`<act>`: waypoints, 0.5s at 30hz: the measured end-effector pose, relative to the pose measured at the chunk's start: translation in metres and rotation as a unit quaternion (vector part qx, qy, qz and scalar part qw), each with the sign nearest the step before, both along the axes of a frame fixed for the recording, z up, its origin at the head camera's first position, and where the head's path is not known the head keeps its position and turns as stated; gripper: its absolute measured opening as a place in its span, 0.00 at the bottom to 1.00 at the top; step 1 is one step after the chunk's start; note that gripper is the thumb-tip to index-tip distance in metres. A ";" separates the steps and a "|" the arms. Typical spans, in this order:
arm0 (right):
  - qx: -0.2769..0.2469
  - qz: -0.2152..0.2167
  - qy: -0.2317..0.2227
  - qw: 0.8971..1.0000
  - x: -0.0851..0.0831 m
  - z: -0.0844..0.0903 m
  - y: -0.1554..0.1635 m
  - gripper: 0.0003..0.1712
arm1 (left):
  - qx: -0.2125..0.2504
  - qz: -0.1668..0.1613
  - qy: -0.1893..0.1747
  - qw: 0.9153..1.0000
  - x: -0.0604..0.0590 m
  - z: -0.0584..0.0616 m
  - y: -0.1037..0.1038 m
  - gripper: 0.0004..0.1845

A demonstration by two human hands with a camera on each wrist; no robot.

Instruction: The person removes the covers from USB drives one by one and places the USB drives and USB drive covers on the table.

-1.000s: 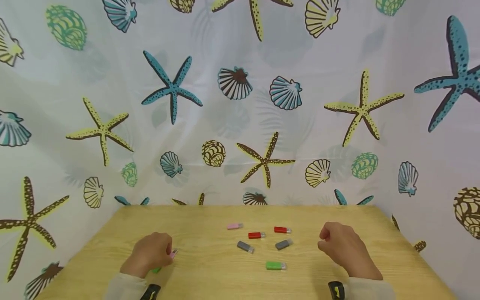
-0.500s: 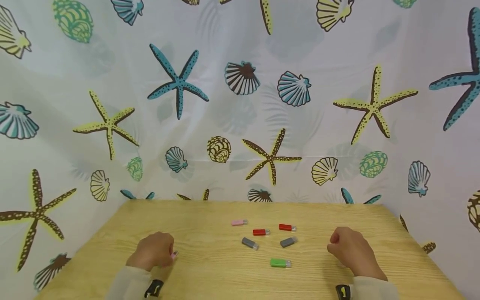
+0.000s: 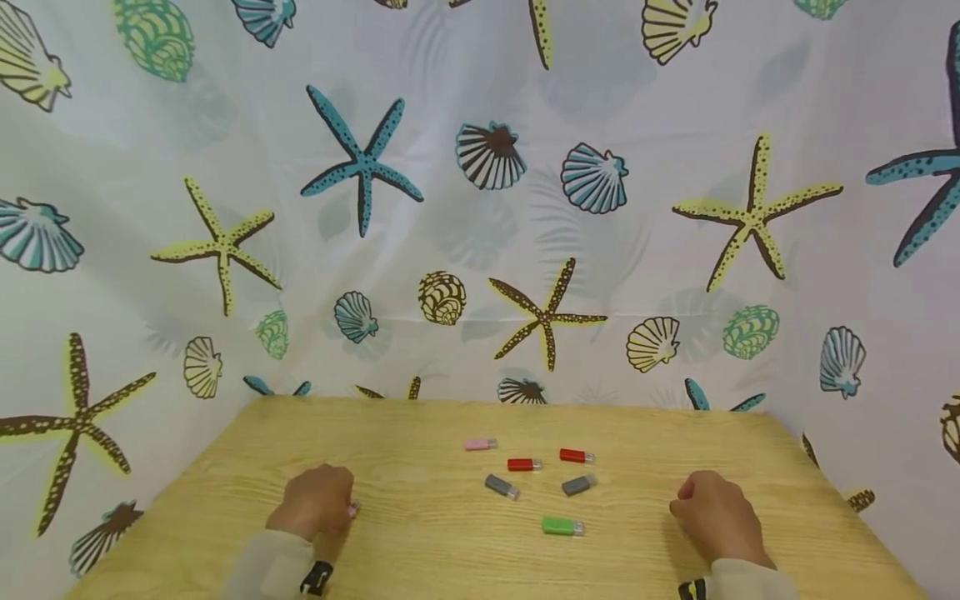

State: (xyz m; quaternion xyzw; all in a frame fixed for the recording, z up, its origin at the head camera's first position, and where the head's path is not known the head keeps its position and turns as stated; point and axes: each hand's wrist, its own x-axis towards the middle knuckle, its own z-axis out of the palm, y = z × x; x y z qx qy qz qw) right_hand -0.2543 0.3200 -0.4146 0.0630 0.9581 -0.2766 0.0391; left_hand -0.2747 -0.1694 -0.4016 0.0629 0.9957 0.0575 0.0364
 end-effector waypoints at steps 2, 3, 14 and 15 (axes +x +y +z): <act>-0.007 -0.009 -0.003 1.000 0.000 -0.004 0.001 0.09 | 0.000 0.002 -0.004 1.000 0.000 -0.002 0.002 0.07; -0.010 -0.012 -0.003 1.000 0.000 -0.007 0.001 0.09 | -0.002 0.004 -0.006 1.000 -0.001 -0.003 0.002 0.07; 0.010 -0.014 -0.003 1.000 -0.002 -0.014 0.003 0.08 | -0.028 0.011 0.031 0.999 -0.002 -0.010 0.009 0.08; 0.010 -0.014 -0.004 1.000 -0.001 -0.015 0.004 0.08 | -0.026 0.010 0.035 0.999 -0.002 -0.011 0.009 0.08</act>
